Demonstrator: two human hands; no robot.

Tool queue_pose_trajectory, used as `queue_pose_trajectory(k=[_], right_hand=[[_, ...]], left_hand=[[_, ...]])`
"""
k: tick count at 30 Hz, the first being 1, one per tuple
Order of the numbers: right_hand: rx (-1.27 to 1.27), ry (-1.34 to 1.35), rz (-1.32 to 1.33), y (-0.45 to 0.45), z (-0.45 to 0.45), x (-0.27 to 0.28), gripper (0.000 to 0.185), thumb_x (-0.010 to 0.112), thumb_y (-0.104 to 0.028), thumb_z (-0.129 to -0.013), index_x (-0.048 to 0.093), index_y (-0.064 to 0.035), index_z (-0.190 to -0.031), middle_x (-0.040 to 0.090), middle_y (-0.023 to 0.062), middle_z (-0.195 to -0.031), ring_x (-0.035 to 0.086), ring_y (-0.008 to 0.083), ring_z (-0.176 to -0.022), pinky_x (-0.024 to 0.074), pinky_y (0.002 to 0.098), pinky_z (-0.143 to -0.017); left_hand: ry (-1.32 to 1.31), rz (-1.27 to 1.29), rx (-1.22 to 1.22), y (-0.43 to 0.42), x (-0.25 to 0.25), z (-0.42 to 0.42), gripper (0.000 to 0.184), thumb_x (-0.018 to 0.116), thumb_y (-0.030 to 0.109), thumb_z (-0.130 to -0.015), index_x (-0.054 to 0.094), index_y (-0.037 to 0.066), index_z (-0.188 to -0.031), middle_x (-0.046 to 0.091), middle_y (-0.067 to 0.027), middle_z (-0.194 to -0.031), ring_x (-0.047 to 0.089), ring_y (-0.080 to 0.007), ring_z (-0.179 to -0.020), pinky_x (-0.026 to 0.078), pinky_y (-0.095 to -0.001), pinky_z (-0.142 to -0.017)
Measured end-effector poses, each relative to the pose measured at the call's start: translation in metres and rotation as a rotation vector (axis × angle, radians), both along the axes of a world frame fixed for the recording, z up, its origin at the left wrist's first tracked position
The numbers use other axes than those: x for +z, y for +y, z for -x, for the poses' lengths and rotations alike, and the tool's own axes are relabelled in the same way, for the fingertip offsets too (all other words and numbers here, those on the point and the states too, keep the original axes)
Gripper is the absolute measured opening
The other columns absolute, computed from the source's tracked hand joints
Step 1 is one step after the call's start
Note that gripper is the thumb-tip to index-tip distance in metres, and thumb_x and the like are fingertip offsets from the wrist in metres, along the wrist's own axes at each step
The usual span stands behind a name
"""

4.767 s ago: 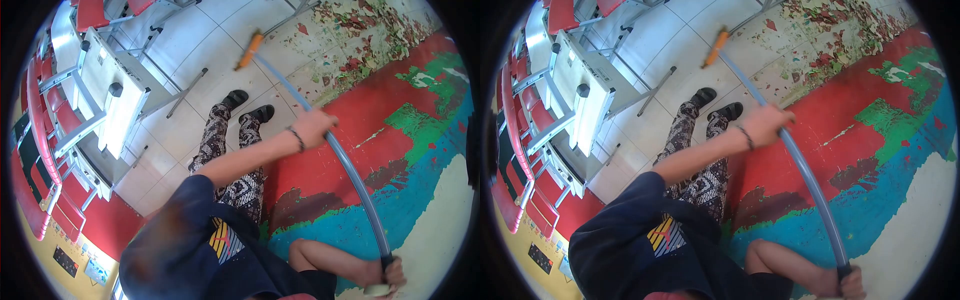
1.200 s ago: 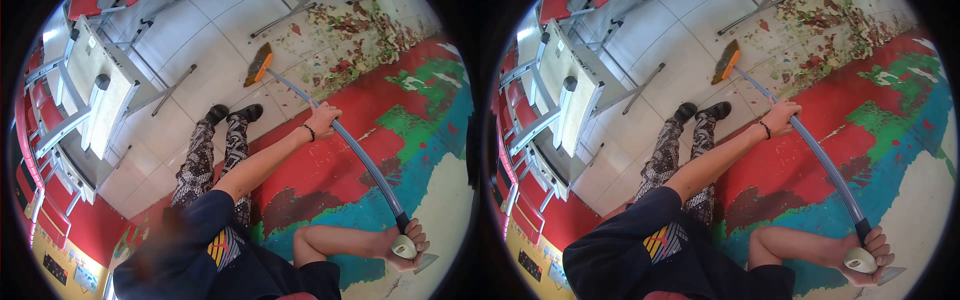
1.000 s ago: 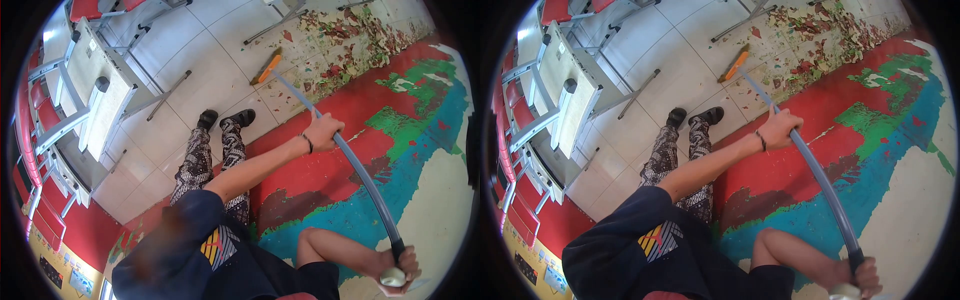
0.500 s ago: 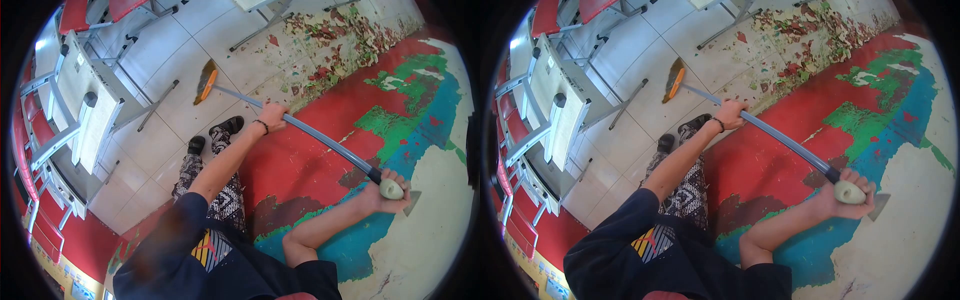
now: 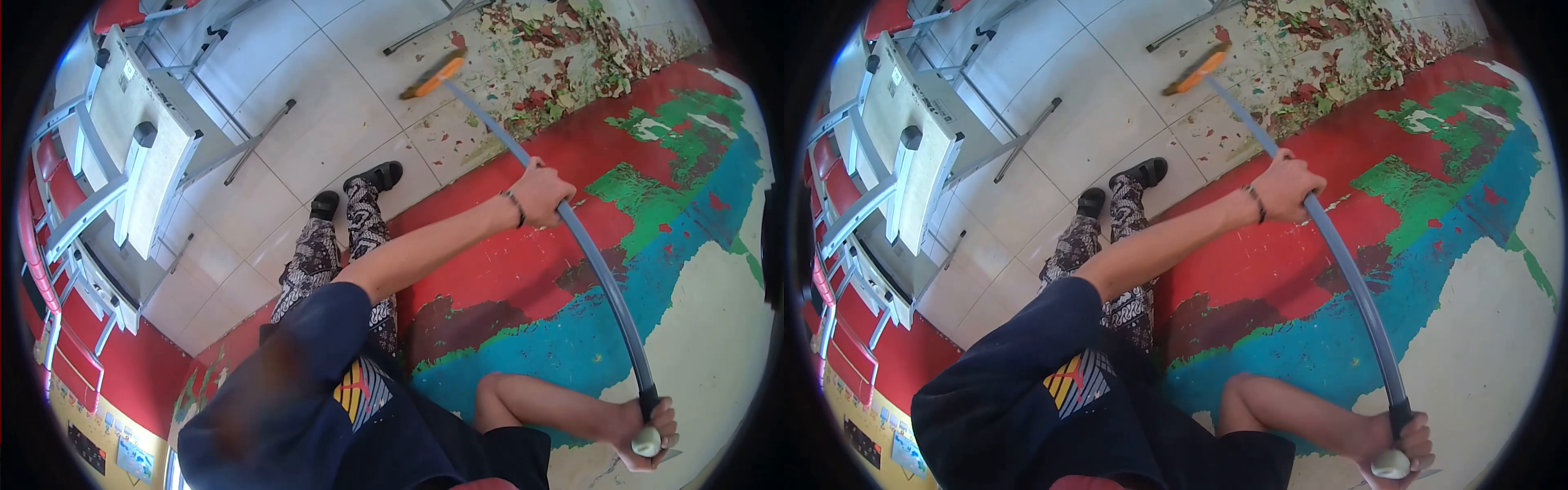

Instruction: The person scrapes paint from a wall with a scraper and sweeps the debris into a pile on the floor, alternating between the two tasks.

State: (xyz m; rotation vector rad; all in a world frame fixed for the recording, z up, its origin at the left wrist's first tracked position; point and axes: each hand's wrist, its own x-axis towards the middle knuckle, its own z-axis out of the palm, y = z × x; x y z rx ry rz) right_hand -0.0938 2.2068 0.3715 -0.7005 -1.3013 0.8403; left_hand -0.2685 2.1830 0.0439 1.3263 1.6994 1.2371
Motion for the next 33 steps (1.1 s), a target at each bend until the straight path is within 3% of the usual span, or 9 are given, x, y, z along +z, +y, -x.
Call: queue_pose_trajectory(k=[4,5,8,11,14,17,22,26,33], right_hand=[[0.252,0.065,0.202,0.029,-0.002,-0.016,0.022,0.054,-0.025,-0.069,0.037,-0.0144,-0.06,0.028,-0.0042,-0.053,0.03,0.0104,-0.047,0.028,0.0261,-0.05],[0.892,0.737,0.422,0.036,0.01,-0.054,0.026,0.054,-0.025,-0.071,0.034,-0.015,-0.058,0.031,-0.0034,-0.053,0.029,0.0105,-0.047,0.0255,0.0257,-0.049],[0.035,-0.387,0.145,-0.026,0.116,-0.157,0.03,0.051,-0.025,-0.08,0.038,-0.0082,-0.058,0.038,0.0011,-0.049,0.034,0.0137,-0.04,0.0247,0.0262,-0.043],[0.999,0.307,0.88,-0.059,0.138,-0.252,0.024,0.049,-0.023,-0.075,0.04,-0.0057,-0.061,0.036,0.0034,-0.045,0.027,0.0135,-0.037,0.0206,0.0291,-0.041],[0.891,0.325,0.841,-0.059,0.144,-0.27,0.022,0.047,-0.021,-0.073,0.036,-0.0074,-0.059,0.031,0.0022,-0.045,0.023,0.0122,-0.037,0.0199,0.0303,-0.041],[0.609,0.096,0.632,-0.016,0.128,-0.224,0.025,0.046,-0.024,-0.071,0.028,-0.0134,-0.058,0.021,-0.0024,-0.047,0.019,0.0106,-0.039,0.017,0.0317,-0.044],[0.72,0.009,0.197,0.053,0.089,-0.11,0.021,0.046,-0.032,-0.073,0.041,-0.0147,-0.064,0.021,-0.0046,-0.053,0.018,0.0095,-0.048,0.0174,0.0302,-0.051],[0.375,-0.073,-0.107,0.03,0.093,-0.053,0.022,0.047,-0.035,-0.072,0.04,-0.0175,-0.061,0.018,-0.0057,-0.053,0.017,0.0104,-0.049,0.0208,0.0304,-0.055],[0.112,-0.142,-0.184,-0.004,0.068,-0.024,0.019,0.046,-0.031,-0.069,0.044,-0.015,-0.06,0.016,-0.0058,-0.051,0.014,0.0109,-0.045,0.0225,0.0326,-0.055]], left_hand=[[-0.005,0.144,0.289,-0.094,0.013,-0.006,0.018,0.066,0.012,-0.06,0.051,0.014,-0.07,0.054,-0.0014,-0.065,0.055,-0.0217,-0.075,0.033,-0.0422,-0.085],[-0.039,0.203,0.354,-0.122,0.001,-0.004,0.017,0.066,0.011,-0.061,0.053,0.014,-0.071,0.056,-0.0016,-0.066,0.056,-0.0219,-0.075,0.033,-0.0425,-0.087],[0.046,0.452,0.576,-0.213,-0.069,0.009,0.014,0.068,0.02,-0.07,0.058,0.012,-0.069,0.058,-0.0047,-0.069,0.057,-0.0263,-0.076,0.036,-0.0433,-0.084],[0.015,0.744,0.657,-0.284,-0.139,0.017,0.021,0.07,0.027,-0.074,0.061,0.009,-0.067,0.058,-0.0094,-0.069,0.057,-0.03,-0.078,0.039,-0.0444,-0.08],[-0.141,0.552,0.695,-0.291,-0.195,0.018,0.02,0.069,0.03,-0.074,0.067,0.012,-0.067,0.06,-0.0084,-0.071,0.057,-0.0284,-0.086,0.035,-0.0554,-0.083],[0.106,0.567,0.667,-0.205,-0.149,0.016,0.025,0.07,0.032,-0.075,0.064,0.009,-0.066,0.06,-0.0045,-0.074,0.056,-0.0284,-0.082,0.039,-0.0435,-0.074],[-0.185,0.187,0.654,-0.062,-0.089,0.005,0.027,0.072,0.031,-0.073,0.058,0.011,-0.061,0.056,-0.006,-0.069,0.051,-0.0267,-0.078,0.039,-0.041,-0.074],[-0.28,-0.125,0.529,0.03,-0.063,0.01,0.032,0.072,0.034,-0.074,0.054,0.011,-0.059,0.053,-0.0048,-0.064,0.05,-0.0259,-0.08,0.036,-0.051,-0.078],[-0.092,-0.034,-0.029,0.086,-0.021,0.019,0.029,0.067,0.034,-0.077,0.055,0.013,-0.061,0.055,-0.0024,-0.065,0.05,-0.0253,-0.085,0.032,-0.0597,-0.08]])
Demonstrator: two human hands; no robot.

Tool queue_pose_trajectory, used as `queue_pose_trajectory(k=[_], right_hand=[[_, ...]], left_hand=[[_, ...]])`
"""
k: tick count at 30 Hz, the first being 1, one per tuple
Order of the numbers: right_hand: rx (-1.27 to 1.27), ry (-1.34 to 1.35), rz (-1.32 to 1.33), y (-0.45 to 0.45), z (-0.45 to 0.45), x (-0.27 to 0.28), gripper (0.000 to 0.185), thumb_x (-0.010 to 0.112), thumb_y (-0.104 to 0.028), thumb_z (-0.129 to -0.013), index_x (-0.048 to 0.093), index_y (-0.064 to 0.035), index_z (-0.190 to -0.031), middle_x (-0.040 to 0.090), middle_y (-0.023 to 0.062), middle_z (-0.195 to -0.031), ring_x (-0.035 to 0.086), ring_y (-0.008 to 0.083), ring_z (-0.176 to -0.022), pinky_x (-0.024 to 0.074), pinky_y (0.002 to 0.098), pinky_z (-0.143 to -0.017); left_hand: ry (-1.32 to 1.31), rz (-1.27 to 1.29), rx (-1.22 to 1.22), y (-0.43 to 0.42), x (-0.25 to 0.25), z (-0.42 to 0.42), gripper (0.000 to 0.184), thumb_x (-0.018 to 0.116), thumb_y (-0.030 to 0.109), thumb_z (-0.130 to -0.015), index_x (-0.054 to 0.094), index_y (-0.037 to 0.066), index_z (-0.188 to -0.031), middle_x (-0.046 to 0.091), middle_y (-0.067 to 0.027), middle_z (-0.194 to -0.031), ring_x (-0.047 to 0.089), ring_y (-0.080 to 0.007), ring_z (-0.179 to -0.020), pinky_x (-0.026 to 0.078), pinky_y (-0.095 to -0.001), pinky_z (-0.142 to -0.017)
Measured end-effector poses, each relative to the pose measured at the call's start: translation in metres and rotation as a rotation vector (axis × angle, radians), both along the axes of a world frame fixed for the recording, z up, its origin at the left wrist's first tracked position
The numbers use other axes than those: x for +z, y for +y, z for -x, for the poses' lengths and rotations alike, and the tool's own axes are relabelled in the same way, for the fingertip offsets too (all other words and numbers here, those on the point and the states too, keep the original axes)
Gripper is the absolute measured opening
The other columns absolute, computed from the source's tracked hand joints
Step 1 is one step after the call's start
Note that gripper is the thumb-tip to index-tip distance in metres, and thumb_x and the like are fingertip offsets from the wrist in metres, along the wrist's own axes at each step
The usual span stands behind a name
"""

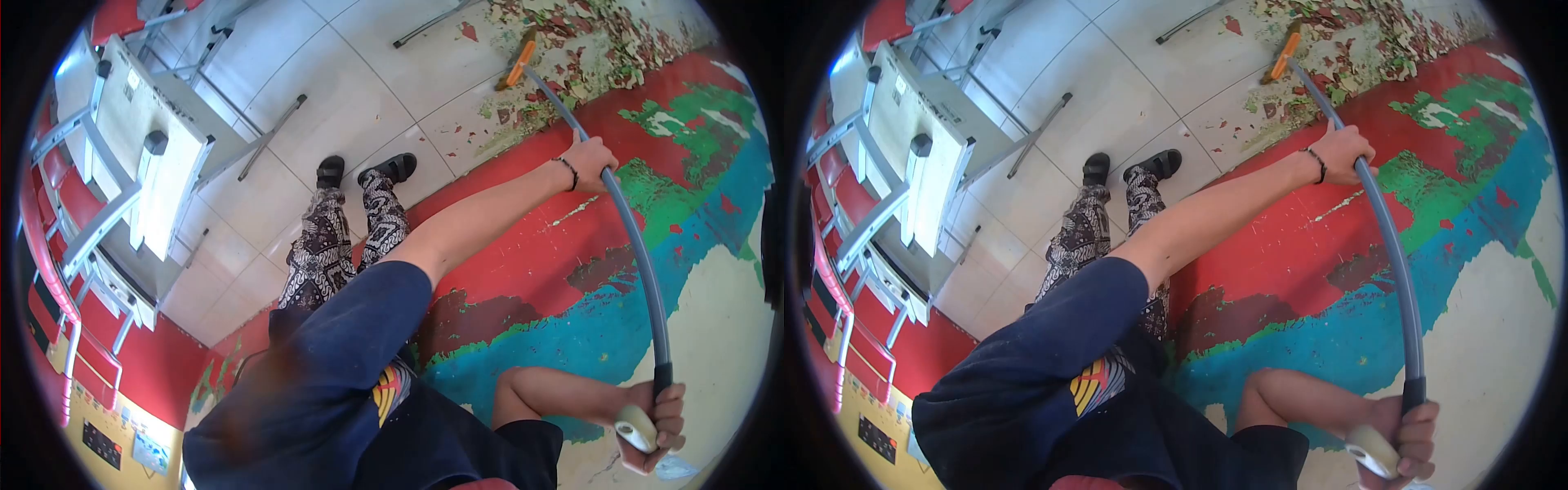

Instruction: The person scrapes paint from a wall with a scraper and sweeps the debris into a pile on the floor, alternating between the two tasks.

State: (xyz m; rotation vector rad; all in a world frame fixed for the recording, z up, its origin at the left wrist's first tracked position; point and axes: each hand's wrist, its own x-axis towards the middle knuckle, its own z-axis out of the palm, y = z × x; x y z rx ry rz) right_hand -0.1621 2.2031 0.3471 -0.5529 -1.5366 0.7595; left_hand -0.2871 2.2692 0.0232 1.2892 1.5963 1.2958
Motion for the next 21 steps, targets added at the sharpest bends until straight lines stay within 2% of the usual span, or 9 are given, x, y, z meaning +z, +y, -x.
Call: queue_pose_trajectory(k=[3,5,6,10,11,13,17,19,21], right_hand=[[-0.163,0.091,-0.018,-0.005,-0.022,0.027,0.02,0.047,-0.031,-0.068,0.042,-0.0156,-0.056,0.018,-0.0065,-0.047,0.017,0.011,-0.042,0.0248,0.0316,-0.053],[0.306,0.128,-0.104,-0.009,-0.026,0.034,0.023,0.036,-0.022,-0.097,0.037,-0.0118,-0.076,0.023,-0.0064,-0.06,0.028,0.0065,-0.046,0.0358,0.0265,-0.047],[0.26,0.118,-0.103,-0.012,-0.034,0.034,0.023,0.036,-0.022,-0.097,0.037,-0.0118,-0.076,0.023,-0.0064,-0.06,0.028,0.0065,-0.046,0.0358,0.0265,-0.047],[0.503,0.481,0.383,-0.015,-0.057,0.014,0.024,0.059,-0.025,-0.061,0.039,-0.0158,-0.051,0.034,-0.0083,-0.041,0.028,0.0023,-0.031,0.0271,0.0169,-0.035],[0.601,0.522,0.438,-0.016,-0.052,-0.01,0.025,0.061,-0.023,-0.059,0.038,-0.0153,-0.051,0.038,-0.0082,-0.041,0.029,0.001,-0.03,0.0259,0.0158,-0.032],[0.568,0.392,0.64,-0.033,-0.035,-0.052,0.027,0.058,-0.02,-0.063,0.034,-0.0151,-0.049,0.04,-0.0056,-0.04,0.03,0.0019,-0.028,0.0264,0.0175,-0.028],[0.321,0.435,0.985,-0.083,0.064,-0.16,0.031,0.052,-0.016,-0.073,0.031,-0.013,-0.051,0.034,-0.0019,-0.04,0.026,0.0074,-0.027,0.0212,0.0237,-0.025],[0.616,0.568,1.17,-0.094,0.077,-0.214,0.026,0.054,-0.018,-0.077,0.04,-0.0084,-0.057,0.037,0.0001,-0.045,0.033,0.0119,-0.033,0.0286,0.0272,-0.031],[0.469,0.464,1.08,-0.101,0.089,-0.232,0.016,0.05,-0.013,-0.078,0.045,-0.0061,-0.064,0.041,0.0023,-0.05,0.038,0.0149,-0.039,0.032,0.0289,-0.035]], left_hand=[[0.011,0.045,0.028,-0.042,0.035,-0.022,0.024,0.067,0.03,-0.076,0.056,0.013,-0.063,0.054,-0.0018,-0.067,0.05,-0.0249,-0.087,0.03,-0.0605,-0.082],[-0.033,0.079,0.062,-0.087,0.05,-0.038,0.02,0.067,0.027,-0.075,0.056,0.013,-0.066,0.053,-0.0017,-0.07,0.049,-0.0246,-0.087,0.028,-0.0615,-0.084],[-0.028,0.14,0.045,-0.113,0.059,-0.04,0.02,0.067,0.027,-0.075,0.056,0.013,-0.067,0.052,-0.0018,-0.071,0.049,-0.0247,-0.087,0.028,-0.0596,-0.083],[-0.04,0.325,0.002,-0.21,0.061,-0.029,0.022,0.069,0.026,-0.076,0.054,0.011,-0.068,0.05,-0.003,-0.072,0.048,-0.0264,-0.084,0.031,-0.0489,-0.079],[-0.025,0.419,-0.036,-0.235,0.053,-0.022,0.023,0.069,0.026,-0.076,0.054,0.011,-0.068,0.05,-0.0039,-0.071,0.048,-0.0274,-0.083,0.032,-0.046,-0.077],[-0.114,0.639,-0.101,-0.286,0.024,-0.01,0.024,0.067,0.029,-0.077,0.055,0.01,-0.069,0.055,-0.0051,-0.076,0.05,-0.0284,-0.091,0.027,-0.0607,-0.085],[-0.174,0.74,-0.176,-0.391,-0.076,0.015,0.023,0.067,0.026,-0.079,0.056,0.009,-0.069,0.058,-0.01,-0.073,0.055,-0.0356,-0.083,0.039,-0.0525,-0.078],[-0.284,0.762,-0.171,-0.406,-0.11,0.031,0.023,0.067,0.026,-0.079,0.056,0.008,-0.069,0.059,-0.0119,-0.071,0.056,-0.0375,-0.08,0.043,-0.049,-0.075],[-0.219,0.769,-0.248,-0.401,-0.131,0.036,0.025,0.067,0.028,-0.078,0.057,0.007,-0.069,0.06,-0.0156,-0.071,0.057,-0.0388,-0.074,0.046,-0.0434,-0.07]])
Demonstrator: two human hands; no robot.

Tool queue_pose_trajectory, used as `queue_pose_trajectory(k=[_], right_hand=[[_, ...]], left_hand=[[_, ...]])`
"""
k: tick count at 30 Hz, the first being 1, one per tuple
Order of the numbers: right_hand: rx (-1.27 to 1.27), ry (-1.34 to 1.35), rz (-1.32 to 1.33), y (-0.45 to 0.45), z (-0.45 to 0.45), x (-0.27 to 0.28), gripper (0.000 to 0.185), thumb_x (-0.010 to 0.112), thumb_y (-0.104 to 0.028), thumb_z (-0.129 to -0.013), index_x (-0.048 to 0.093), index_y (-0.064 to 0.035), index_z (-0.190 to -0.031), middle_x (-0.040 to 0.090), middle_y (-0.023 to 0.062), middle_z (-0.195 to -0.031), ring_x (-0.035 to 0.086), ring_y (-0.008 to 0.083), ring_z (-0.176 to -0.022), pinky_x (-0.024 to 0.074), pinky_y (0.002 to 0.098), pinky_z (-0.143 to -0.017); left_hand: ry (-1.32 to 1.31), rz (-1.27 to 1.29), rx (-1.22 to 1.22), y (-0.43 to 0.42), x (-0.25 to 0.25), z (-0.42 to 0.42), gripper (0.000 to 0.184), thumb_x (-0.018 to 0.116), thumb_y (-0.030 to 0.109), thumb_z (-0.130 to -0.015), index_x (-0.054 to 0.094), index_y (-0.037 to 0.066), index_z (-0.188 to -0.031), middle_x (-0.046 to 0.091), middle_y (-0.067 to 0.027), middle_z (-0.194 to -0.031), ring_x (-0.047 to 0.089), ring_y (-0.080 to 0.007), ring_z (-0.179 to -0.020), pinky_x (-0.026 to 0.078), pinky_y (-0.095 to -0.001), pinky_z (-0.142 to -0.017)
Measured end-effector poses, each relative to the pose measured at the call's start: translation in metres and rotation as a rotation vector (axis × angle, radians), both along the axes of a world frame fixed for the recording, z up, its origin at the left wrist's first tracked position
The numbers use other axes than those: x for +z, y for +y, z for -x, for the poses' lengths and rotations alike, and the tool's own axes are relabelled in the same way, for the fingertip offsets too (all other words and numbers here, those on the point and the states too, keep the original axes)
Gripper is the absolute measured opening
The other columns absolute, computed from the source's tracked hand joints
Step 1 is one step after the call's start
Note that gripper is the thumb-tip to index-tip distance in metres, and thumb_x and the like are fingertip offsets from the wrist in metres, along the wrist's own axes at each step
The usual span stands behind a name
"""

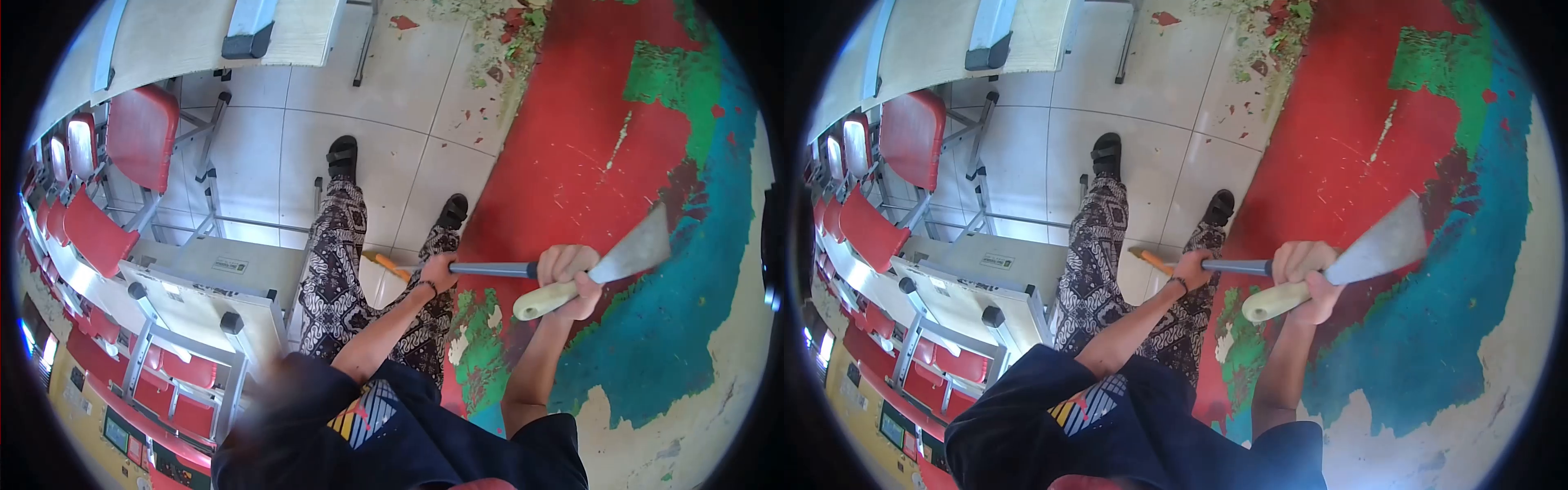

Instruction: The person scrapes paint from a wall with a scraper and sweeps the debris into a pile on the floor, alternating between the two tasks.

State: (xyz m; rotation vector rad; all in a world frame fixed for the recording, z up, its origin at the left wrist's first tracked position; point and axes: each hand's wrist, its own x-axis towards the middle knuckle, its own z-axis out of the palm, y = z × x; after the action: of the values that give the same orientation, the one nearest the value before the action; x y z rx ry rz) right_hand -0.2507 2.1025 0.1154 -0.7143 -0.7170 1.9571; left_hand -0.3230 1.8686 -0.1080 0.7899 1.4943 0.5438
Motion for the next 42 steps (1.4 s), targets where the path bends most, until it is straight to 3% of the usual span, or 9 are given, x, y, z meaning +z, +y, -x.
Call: queue_pose_trajectory(k=[16,19,21,22,24,27,37,39,42], right_hand=[[-0.827,-0.428,-0.943,0.067,-0.045,0.169,0.017,0.048,-0.033,-0.056,0.04,-0.0203,-0.048,0.021,-0.0074,-0.051,0.02,0.0098,-0.046,0.0241,0.0275,-0.052],[-0.921,-0.6,-1.046,0.056,-0.045,0.163,0.021,0.049,-0.033,-0.06,0.035,-0.022,-0.049,0.018,-0.0074,-0.05,0.02,0.0098,-0.046,0.0249,0.0278,-0.052],[-0.327,-0.351,-1.372,0.048,-0.036,0.153,0.023,0.034,-0.022,-0.095,0.037,-0.0107,-0.075,0.024,-0.0051,-0.058,0.03,0.0083,-0.045,0.0373,0.0273,-0.046],[-0.373,0.014,-0.991,0.03,-0.029,0.143,0.026,0.049,-0.03,-0.066,0.031,-0.0204,-0.049,0.016,-0.0069,-0.05,0.021,0.0088,-0.045,0.0257,0.0267,-0.053],[-0.535,-0.489,-1.186,0.009,-0.04,0.136,0.026,0.049,-0.025,-0.07,0.031,-0.0199,-0.052,0.017,-0.007,-0.049,0.022,0.0077,-0.044,0.0254,0.0254,-0.053],[-0.534,-0.435,-1.34,0.004,-0.046,0.155,0.024,0.032,-0.024,-0.095,0.038,-0.01,-0.077,0.024,-0.0045,-0.058,0.029,0.0081,-0.045,0.0331,0.026,-0.045],[-0.397,-0.031,-0.971,0.01,-0.047,0.207,0.03,0.026,-0.029,-0.096,0.041,-0.0098,-0.079,0.024,-0.0035,-0.057,0.027,0.0084,-0.045,0.0285,0.0259,-0.044],[-0.062,0.155,-0.571,0.009,-0.049,0.192,0.023,0.05,-0.023,-0.07,0.033,-0.0187,-0.055,0.019,-0.007,-0.05,0.024,0.0071,-0.044,0.0247,0.0262,-0.053],[-0.245,-0.053,-0.508,-0.011,0.024,0.138,0.025,0.048,-0.023,-0.073,0.032,-0.0163,-0.055,0.021,-0.0051,-0.049,0.021,0.0087,-0.044,0.0215,0.0288,-0.05]], left_hand=[[0.015,-1.137,0.409,0.312,0.051,-0.067,0.02,0.062,0.014,-0.061,0.043,0.01,-0.059,0.046,-0.0068,-0.05,0.051,-0.0271,-0.045,0.04,-0.0363,-0.041],[0.028,-1.201,0.335,0.336,0.055,-0.075,0.02,0.063,0.016,-0.06,0.043,0.01,-0.06,0.049,-0.006,-0.052,0.052,-0.0263,-0.047,0.041,-0.037,-0.043],[0.021,-1.192,0.29,0.36,0.046,-0.08,0.02,0.063,0.016,-0.06,0.044,0.01,-0.06,0.05,-0.0058,-0.053,0.053,-0.0263,-0.049,0.042,-0.0374,-0.044],[-0.01,-1.176,0.244,0.369,0.039,-0.084,0.02,0.064,0.017,-0.06,0.045,0.011,-0.06,0.051,-0.0056,-0.054,0.054,-0.0263,-0.05,0.042,-0.0377,-0.045],[-0.046,-1.206,0.247,0.379,0.051,-0.08,0.019,0.064,0.017,-0.06,0.046,0.011,-0.059,0.052,-0.0052,-0.055,0.054,-0.0263,-0.051,0.043,-0.0379,-0.046],[-0.113,-1.27,0.25,0.374,0.074,-0.073,0.017,0.064,0.018,-0.059,0.048,0.013,-0.059,0.053,-0.0039,-0.056,0.055,-0.0261,-0.052,0.042,-0.0379,-0.046],[0.164,-1.11,0.059,0.211,0.136,0.064,0.011,0.064,0.023,-0.064,0.054,0.02,-0.067,0.055,0.0018,-0.054,0.057,-0.0214,-0.05,0.04,-0.0355,-0.043],[0.216,-1.035,0.013,0.183,0.123,0.117,0.011,0.065,0.022,-0.064,0.055,0.021,-0.067,0.055,0.0022,-0.055,0.057,-0.0212,-0.051,0.041,-0.0347,-0.044],[0.361,-0.925,-0.067,0.154,0.083,0.205,0.011,0.067,0.02,-0.063,0.057,0.022,-0.068,0.056,0.0029,-0.057,0.057,-0.019,-0.054,0.043,-0.0332,-0.048]])
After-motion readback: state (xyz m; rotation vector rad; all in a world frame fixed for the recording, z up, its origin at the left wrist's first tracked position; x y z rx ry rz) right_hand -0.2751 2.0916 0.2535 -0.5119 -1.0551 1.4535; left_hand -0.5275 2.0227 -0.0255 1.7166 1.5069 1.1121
